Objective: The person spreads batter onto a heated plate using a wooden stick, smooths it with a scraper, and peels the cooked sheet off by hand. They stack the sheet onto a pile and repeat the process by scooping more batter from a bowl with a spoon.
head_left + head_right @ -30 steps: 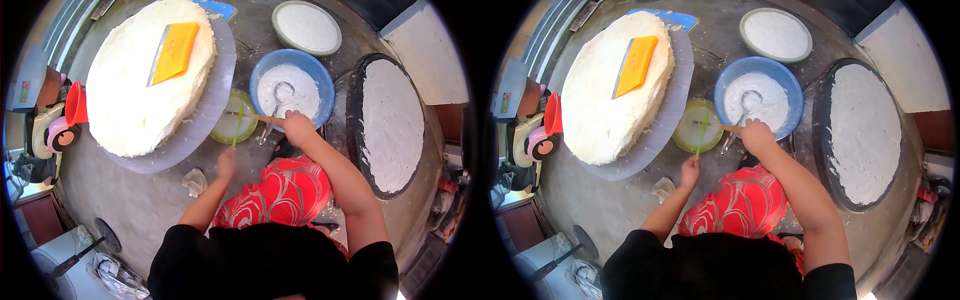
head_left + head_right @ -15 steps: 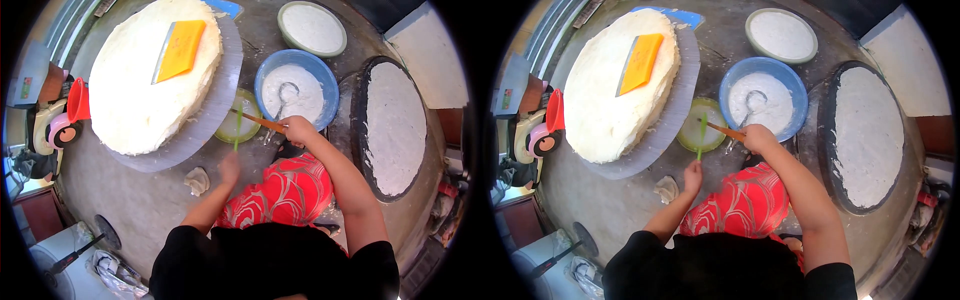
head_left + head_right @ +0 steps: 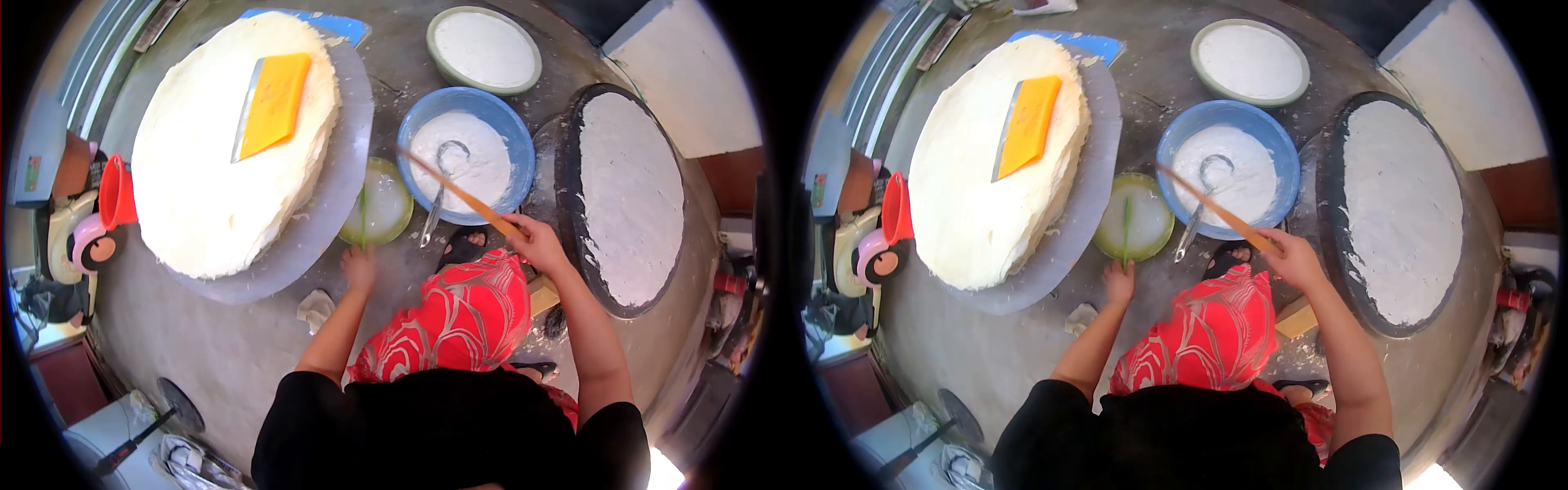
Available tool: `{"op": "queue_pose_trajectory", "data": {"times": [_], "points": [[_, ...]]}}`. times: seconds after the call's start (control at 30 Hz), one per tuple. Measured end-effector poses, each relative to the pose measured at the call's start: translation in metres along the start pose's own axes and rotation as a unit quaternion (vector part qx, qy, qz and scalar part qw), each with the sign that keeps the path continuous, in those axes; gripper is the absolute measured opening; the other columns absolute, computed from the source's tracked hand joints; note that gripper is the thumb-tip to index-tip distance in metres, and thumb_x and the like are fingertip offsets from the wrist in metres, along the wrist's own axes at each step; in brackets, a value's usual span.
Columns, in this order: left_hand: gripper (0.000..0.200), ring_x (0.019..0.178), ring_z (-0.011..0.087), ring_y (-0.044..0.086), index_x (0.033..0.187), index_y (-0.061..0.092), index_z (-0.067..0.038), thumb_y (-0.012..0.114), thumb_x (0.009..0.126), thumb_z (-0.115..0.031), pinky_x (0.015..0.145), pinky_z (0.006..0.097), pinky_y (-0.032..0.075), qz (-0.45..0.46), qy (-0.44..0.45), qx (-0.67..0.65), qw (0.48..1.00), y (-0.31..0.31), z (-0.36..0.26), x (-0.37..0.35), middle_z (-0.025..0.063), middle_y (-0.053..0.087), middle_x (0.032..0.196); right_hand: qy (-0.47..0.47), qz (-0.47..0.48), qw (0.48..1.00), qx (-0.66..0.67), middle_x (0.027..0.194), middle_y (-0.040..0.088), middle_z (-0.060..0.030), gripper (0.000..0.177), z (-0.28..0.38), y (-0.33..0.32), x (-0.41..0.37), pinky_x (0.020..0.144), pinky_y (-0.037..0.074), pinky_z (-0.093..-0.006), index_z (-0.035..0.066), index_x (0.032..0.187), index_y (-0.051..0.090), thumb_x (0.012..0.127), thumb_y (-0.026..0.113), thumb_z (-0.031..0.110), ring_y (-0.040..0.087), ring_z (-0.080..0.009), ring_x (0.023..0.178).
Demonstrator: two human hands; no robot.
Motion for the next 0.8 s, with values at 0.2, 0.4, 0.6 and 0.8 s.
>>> {"op": "queue_pose_trajectory", "data": {"times": [0.2, 0.4, 0.6, 0.8], "points": [[0.048, 0.12, 0.0396, 0.024, 0.118, 0.046, -0.004, 0.057, 0.076, -0.025, 0.093, 0.053, 0.023, -0.07, 0.333, 0.088, 0.936, -0.073, -0.103, -0.044, 0.0159, 0.033, 0.128, 0.049, -0.189, 0.956, 0.218, 0.084, 0.061, -0.0029, 0.05, -0.061, 0.016, 0.004, 0.043, 0.04, -0.02, 0.013, 0.126, 0.042, 0.079, 0.051, -0.001, 0.049, -0.0065, 0.048], [0.047, 0.121, 0.0394, 0.024, 0.121, 0.045, -0.006, 0.054, 0.077, -0.022, 0.093, 0.0533, 0.02, -0.241, 0.48, 0.151, 0.83, -0.174, -0.184, -0.087, 0.0159, 0.034, 0.129, -0.03, -0.173, 0.953, 0.246, 0.104, 0.059, -0.0098, 0.063, -0.106, 0.052, 0.027, 0.066, 0.048, -0.0294, 0.013, 0.131, 0.035, 0.075, 0.056, -0.003, 0.059, -0.0168, 0.079], [0.047, 0.122, 0.0403, 0.025, 0.123, 0.042, -0.006, 0.051, 0.081, -0.025, 0.096, 0.0516, 0.021, -0.339, 0.383, 0.205, 0.834, -0.246, -0.188, -0.048, 0.0179, 0.035, 0.13, 0.034, -0.141, 0.985, -0.091, 0.11, 0.056, -0.0156, 0.051, -0.113, 0.052, -0.007, 0.085, 0.044, -0.0326, 0.011, 0.122, 0.047, 0.073, 0.06, 0.018, 0.056, -0.0274, 0.099], [0.053, 0.116, 0.0387, 0.036, 0.115, 0.045, -0.003, 0.045, 0.084, -0.046, 0.091, 0.0516, 0.03, -0.155, 0.185, 0.286, 0.928, -0.268, -0.178, 0.062, 0.0196, 0.045, 0.12, 0.082, -0.077, 0.986, -0.122, 0.092, 0.063, -0.0138, 0.039, -0.162, 0.072, -0.057, 0.078, 0.046, -0.034, 0.011, 0.11, 0.058, 0.073, 0.058, 0.024, 0.06, -0.0268, 0.087]]}}
Point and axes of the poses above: each hand's wrist, its own x-axis towards the middle knuckle, its own y-axis out of the palm, z = x × y, the point moved 4 cm from there along x, towards the middle knuckle
